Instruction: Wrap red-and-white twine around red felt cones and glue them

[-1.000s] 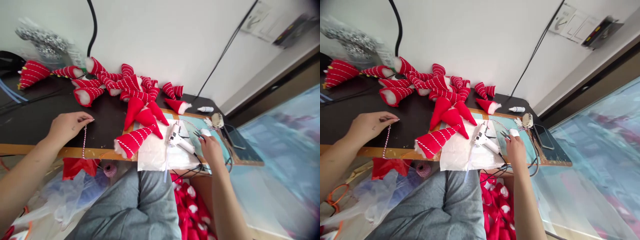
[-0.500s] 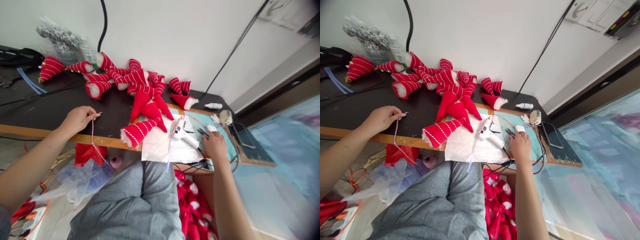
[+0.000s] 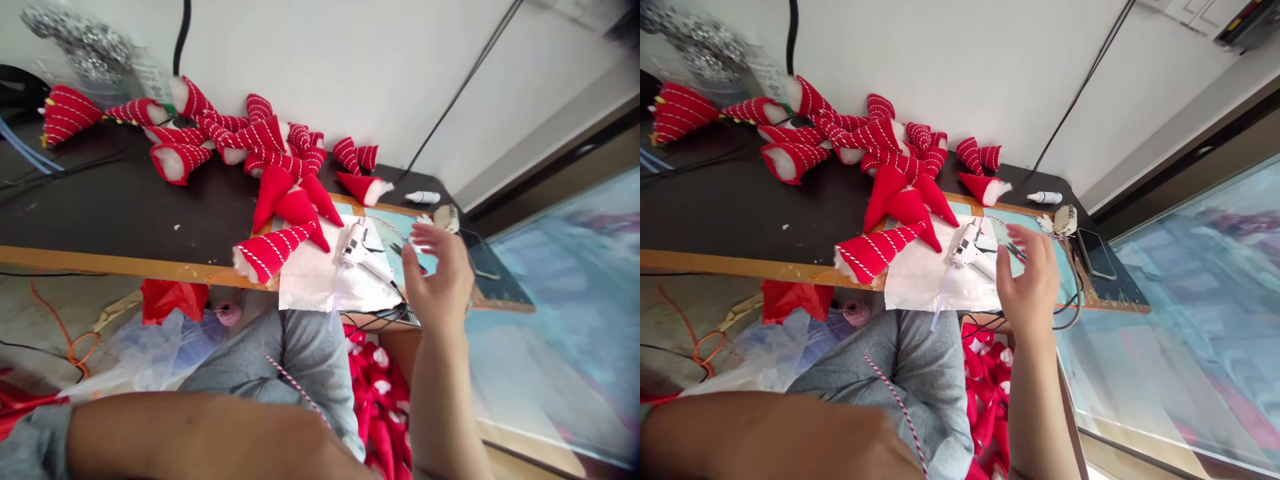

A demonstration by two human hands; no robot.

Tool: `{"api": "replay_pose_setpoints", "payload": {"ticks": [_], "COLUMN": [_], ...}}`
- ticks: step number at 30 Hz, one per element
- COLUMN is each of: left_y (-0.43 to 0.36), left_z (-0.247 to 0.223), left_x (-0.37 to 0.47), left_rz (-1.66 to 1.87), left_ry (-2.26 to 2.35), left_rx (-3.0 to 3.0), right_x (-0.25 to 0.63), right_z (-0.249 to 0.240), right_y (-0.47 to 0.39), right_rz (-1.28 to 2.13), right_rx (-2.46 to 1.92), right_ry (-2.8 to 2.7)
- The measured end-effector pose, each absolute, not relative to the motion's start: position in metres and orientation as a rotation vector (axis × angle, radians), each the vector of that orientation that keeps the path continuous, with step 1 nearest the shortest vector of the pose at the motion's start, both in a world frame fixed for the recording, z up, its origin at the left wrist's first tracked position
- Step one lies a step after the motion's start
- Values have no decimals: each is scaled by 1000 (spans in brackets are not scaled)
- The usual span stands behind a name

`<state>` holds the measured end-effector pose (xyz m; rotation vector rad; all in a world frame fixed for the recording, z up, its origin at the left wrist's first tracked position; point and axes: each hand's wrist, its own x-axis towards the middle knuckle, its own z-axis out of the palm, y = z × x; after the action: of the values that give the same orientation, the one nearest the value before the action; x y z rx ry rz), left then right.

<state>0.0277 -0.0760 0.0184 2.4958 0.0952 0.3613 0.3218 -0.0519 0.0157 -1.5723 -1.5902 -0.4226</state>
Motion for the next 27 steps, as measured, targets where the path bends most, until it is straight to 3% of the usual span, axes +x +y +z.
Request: {"api": "replay_pose_setpoints", "payload": {"ticks": [2,4,8,10,13,19,27], "left_y": [-65,-45,12,37,59,63,40], "left_z": [6,-6,-21,-25,-30,-33,-3], "left_x": [30,12,-48,-65,-63,-36,-21], "left_rz": [333,462,1200,1175,1090,1045,1109], "left_ry": [-100,64,881,1103,1036,944,943], "left_rx": [2366,2374,2493,2541,2559,2462,2477], "right_x": [315,308,276,249,204,152,153], "right_z": [16,11,-8,-17,-28,-42,-40], "right_y": [-61,-73,-88,-86,-70,-34,-45], "right_rz": [-326,-219,60,207,334,338,254], "right_rx": [-1569,-1591,-1496,-1402,-1305,-1397,-1401], "right_ry": [-1614,-1647,-1751,-1762,-1740,-1673,-1657]}}
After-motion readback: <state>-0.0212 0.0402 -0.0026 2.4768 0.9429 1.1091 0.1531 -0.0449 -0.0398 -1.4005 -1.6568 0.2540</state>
